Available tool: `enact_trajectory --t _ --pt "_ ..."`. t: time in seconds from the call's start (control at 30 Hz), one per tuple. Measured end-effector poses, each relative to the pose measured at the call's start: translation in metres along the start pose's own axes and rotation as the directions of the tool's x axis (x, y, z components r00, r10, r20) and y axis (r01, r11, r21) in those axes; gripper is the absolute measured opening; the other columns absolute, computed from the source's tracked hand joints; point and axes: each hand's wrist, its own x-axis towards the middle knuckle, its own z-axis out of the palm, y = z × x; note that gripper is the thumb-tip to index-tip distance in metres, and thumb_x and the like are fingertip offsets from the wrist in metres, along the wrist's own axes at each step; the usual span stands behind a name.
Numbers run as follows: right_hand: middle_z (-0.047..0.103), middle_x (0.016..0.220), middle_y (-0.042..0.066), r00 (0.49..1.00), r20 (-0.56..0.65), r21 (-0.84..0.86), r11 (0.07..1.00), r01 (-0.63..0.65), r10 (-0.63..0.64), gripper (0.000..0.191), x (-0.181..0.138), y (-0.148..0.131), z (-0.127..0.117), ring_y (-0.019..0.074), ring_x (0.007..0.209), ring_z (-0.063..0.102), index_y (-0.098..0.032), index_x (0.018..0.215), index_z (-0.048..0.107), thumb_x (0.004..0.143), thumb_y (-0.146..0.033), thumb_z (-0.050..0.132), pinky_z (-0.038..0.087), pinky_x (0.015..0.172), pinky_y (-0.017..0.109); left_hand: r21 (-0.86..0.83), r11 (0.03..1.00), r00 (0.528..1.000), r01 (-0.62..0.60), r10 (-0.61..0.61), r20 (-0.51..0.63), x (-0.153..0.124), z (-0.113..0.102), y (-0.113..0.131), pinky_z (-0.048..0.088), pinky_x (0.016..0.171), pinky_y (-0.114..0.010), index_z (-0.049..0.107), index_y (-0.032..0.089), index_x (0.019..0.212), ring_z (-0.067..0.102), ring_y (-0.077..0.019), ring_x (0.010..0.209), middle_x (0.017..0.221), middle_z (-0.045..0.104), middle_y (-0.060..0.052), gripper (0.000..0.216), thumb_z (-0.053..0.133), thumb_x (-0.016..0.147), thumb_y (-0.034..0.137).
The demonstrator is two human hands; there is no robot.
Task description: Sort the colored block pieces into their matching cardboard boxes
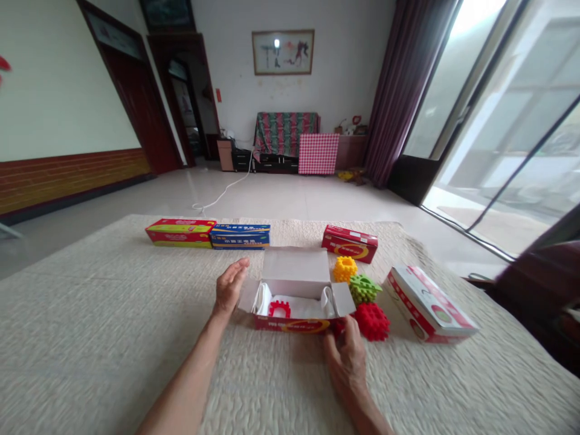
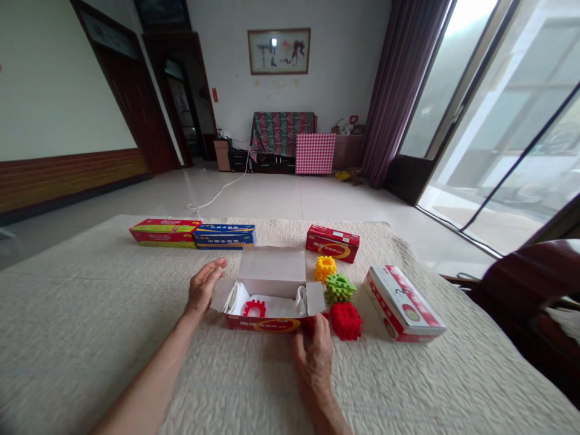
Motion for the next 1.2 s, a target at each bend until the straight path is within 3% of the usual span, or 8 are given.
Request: enact_trajectory --t 0.17,0.33,0.5,0.67,0.77,0.9,1.03,1.2 --pt "0.057 0.087 0.005 1.0 0.014 0.002 1.0 0.004 -0.004 0.011 -0.001 0.0 -0.001 0.0195 0.076 0.053 -0.021 0.09 0.051 0.079 -0.019 0.051 0.045 0.066 0.031 0.328 0.84 0.89 -0.432 0.338 0.306 0.016 0.019 0.045 0.042 0.105 -0.039 0.069 0.02 0.101 0.058 -0.0229 0.117 0.122 0.065 -0.008 0.024 0.055 0.084 0.028" --pt "0.058 0.087 0.005 1.0 0.009 -0.001 1.0 0.005 -0.005 0.013 -0.002 0.0 -0.003 0.0196 0.076 0.054 -0.022 0.089 0.051 0.077 -0.017 0.05 0.045 0.063 0.03 0.307 0.838 0.824 -0.451 0.259 0.503 0.031 0.029 0.04 0.045 0.102 -0.038 0.071 0.019 0.096 0.062 -0.0214 0.111 0.113 0.07 -0.008 0.021 0.056 0.082 0.025" --pt "0.056 0.087 0.005 0.999 0.049 0.003 1.0 -0.005 0.005 0.015 -0.001 -0.002 -0.004 0.0199 0.077 0.053 -0.022 0.089 0.05 0.075 -0.016 0.05 0.045 0.065 0.03 0.29 0.912 0.887 -0.289 0.141 0.44 0.034 0.016 0.024 0.048 0.096 -0.037 0.071 0.02 0.098 0.062 -0.0227 0.11 0.112 0.07 -0.008 0.025 0.057 0.081 0.032" --pt "0.055 0.087 0.004 0.998 0.068 0.005 1.0 -0.001 0.001 0.013 -0.001 -0.003 -0.004 0.0198 0.078 0.052 -0.022 0.089 0.049 0.077 -0.018 0.05 0.045 0.068 0.032 0.262 0.928 0.885 -0.266 0.126 0.449 0.034 0.014 0.018 0.049 0.095 -0.035 0.071 0.018 0.094 0.061 -0.0226 0.112 0.113 0.07 -0.01 0.024 0.056 0.081 0.032" --pt "0.055 0.087 0.004 0.998 0.065 -0.004 1.0 0.002 -0.002 0.012 0.0 -0.002 -0.005 0.0199 0.078 0.052 -0.022 0.089 0.049 0.077 -0.018 0.05 0.045 0.068 0.032 0.316 0.914 0.941 -0.253 0.156 0.301 0.034 0.004 0.004 0.047 0.097 -0.035 0.069 0.017 0.103 0.062 -0.0213 0.11 0.115 0.07 -0.009 0.032 0.049 0.086 0.036" --pt "0.055 0.087 0.004 0.998 0.057 -0.006 1.0 0.012 -0.011 0.014 0.0 -0.001 -0.003 0.0205 0.078 0.053 -0.022 0.09 0.05 0.076 -0.018 0.05 0.045 0.068 0.032 0.602 0.769 0.977 -0.215 0.176 0.123 0.024 -0.026 -0.027 0.049 0.095 -0.038 0.068 0.019 0.104 0.065 -0.0221 0.104 0.109 0.071 -0.009 0.033 0.043 0.087 0.033" --pt "0.056 0.088 0.005 0.999 0.052 -0.003 1.0 0.015 -0.015 0.018 -0.001 0.0 -0.002 0.021 0.079 0.053 -0.023 0.092 0.05 0.074 -0.018 0.05 0.045 0.069 0.033 0.704 0.666 0.969 -0.247 0.165 0.183 0.01 -0.042 -0.049 0.049 0.094 -0.039 0.07 0.021 0.091 0.064 -0.0233 0.099 0.102 0.072 -0.008 0.022 0.05 0.081 0.026" --pt "0.055 0.087 0.004 0.999 0.035 -0.013 1.0 0.013 -0.012 0.02 -0.002 0.003 -0.001 0.0209 0.078 0.053 -0.022 0.093 0.05 0.073 -0.017 0.049 0.045 0.069 0.033 0.781 0.554 0.957 -0.289 0.154 0.246 0.002 -0.033 -0.052 0.044 0.096 -0.041 0.07 0.018 0.092 0.058 -0.0276 0.108 0.11 0.067 -0.013 0.02 0.053 0.083 0.023"
